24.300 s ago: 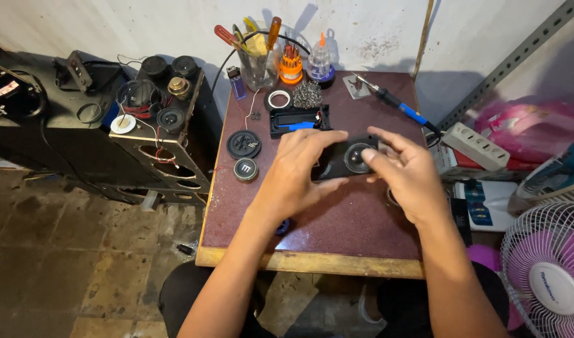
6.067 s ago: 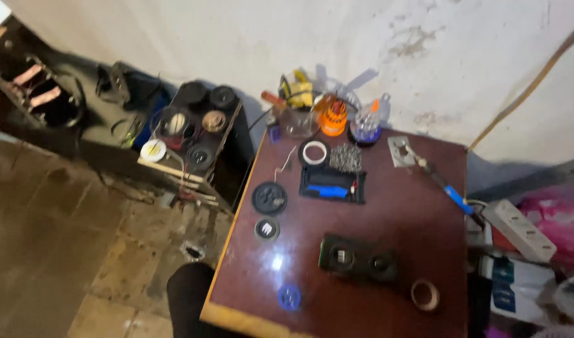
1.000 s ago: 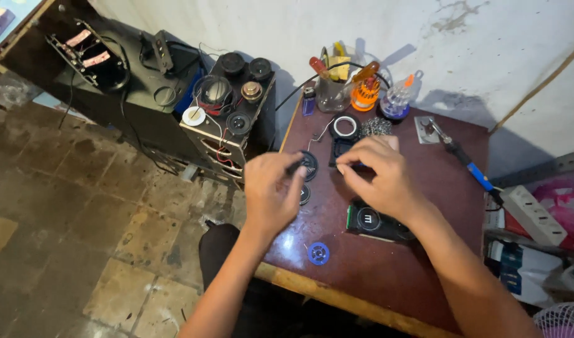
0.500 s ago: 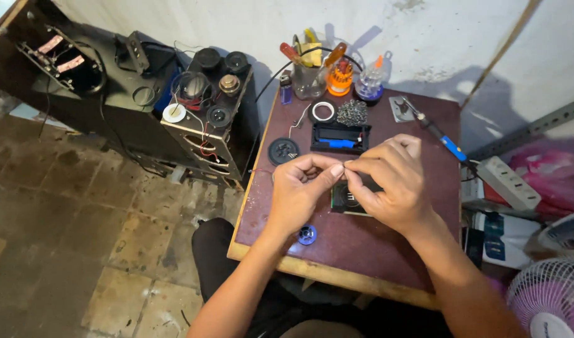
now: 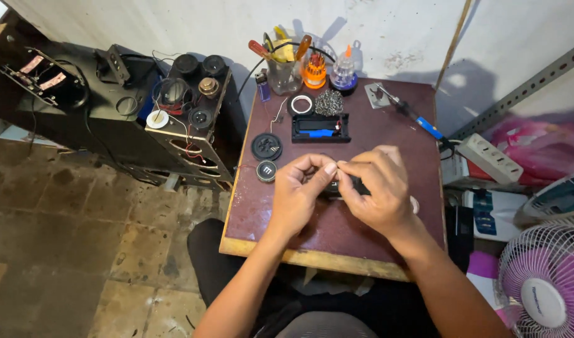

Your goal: The person assembles a small electronic device by attaching a circular speaker component to a circuit board and securing it into a black casing. They then use a screwdriver to fasten screws into the casing to complete the assembly.

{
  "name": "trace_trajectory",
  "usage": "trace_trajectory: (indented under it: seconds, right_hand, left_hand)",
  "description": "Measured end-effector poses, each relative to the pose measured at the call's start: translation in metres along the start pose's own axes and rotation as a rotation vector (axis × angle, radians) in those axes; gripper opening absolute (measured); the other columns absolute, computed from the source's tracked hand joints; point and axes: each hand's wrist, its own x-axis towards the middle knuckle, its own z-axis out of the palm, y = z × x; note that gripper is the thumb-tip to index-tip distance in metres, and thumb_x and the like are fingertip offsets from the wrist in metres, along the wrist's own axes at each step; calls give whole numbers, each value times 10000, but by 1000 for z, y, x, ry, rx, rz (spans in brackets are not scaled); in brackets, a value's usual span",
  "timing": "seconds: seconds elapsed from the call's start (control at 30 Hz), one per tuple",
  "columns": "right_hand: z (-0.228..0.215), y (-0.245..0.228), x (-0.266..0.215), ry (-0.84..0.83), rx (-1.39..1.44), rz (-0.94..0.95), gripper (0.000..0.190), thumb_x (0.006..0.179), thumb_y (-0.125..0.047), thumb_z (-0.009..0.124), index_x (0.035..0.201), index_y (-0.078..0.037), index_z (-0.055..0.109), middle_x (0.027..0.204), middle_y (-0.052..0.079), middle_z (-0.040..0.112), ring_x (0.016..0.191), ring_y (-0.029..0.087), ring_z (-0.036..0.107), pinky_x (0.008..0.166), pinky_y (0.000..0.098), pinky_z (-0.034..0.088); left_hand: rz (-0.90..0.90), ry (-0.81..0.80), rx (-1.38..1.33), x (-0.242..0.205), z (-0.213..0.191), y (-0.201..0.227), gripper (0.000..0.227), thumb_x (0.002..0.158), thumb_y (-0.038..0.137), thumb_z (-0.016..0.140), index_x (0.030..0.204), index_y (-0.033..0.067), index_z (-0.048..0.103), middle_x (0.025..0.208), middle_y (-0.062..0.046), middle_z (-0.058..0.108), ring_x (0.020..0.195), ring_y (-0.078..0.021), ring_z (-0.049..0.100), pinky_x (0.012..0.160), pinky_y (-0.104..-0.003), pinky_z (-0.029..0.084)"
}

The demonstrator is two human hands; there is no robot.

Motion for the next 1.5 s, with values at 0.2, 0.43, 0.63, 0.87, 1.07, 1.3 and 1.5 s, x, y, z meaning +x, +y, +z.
trace_trajectory:
  seconds: [0.2, 0.43, 0.63, 0.87, 1.07, 1.3, 1.5]
  right_hand:
    - [8, -31, -13, -93, 95, 206, 26, 882, -18, 756, 867, -37, 747, 791, 97, 683, 694, 297, 672, 658, 383, 527]
    - [32, -50, -58, -748, 287, 97, 507, 1064, -483, 431, 1213, -52, 653, 1293, 226, 593, 1177, 437, 556, 877, 470, 443]
    - [56, -44, -70, -858, 119, 31, 357, 1007, -321, 573, 1159, -7, 645, 1104, 184, 627, 979, 352, 601, 788, 395, 472]
    - [77, -50, -28, -1218, 238, 342, 396, 820, 35, 738, 1189, -8, 601, 1052, 164, 541, 1018, 375, 591, 835, 512, 492]
    - [85, -56, -26, -1114, 372, 697, 485, 889, -100, 762, 1312, -36, 533, 1228, 151, 530, 1061, 377, 632, 838, 511, 555]
    - [88, -47, -51, -858, 413, 540, 343, 811, 50, 625, 1132, -2, 516, 1071, 196, 562, 806, 454, 657, 733, 529, 561]
    - [79, -56, -49, -759, 365, 425, 266, 924, -3, 551, 1187, 2, 512, 1080, 265, 608, 707, 497, 637, 584, 554, 524]
  left_hand:
    - [-45, 109, -73, -12, -25, -7, 88, 976, 123, 654, 958, 40, 677, 744, -98, 661, 658, -143, 621, 593, -288, 548]
    - [201, 326, 69, -26, -94, -1, 146, 1053, 161, 546, 971, 46, 581, 752, -127, 632, 686, -183, 640, 633, -278, 543]
    - [213, 360, 140, -51, -124, -23, 170, 1088, 165, 498, 1005, 18, 520, 761, -143, 621, 750, -192, 617, 769, -308, 504]
    - [324, 297, 136, -51, -97, -11, 173, 1071, 205, 484, 999, 58, 537, 858, -90, 624, 809, -172, 608, 798, -296, 501]
    - [343, 253, 188, -40, -76, -10, 175, 1050, 203, 482, 980, 54, 543, 862, -81, 640, 810, -142, 617, 752, -282, 525]
    - [390, 184, 260, -38, -63, -18, 191, 1048, 219, 480, 996, 53, 557, 897, -87, 637, 841, -175, 652, 800, -299, 547]
    - [426, 202, 260, -39, -58, -21, 193, 1057, 227, 468, 1017, 52, 539, 902, -93, 652, 807, -181, 675, 770, -301, 571]
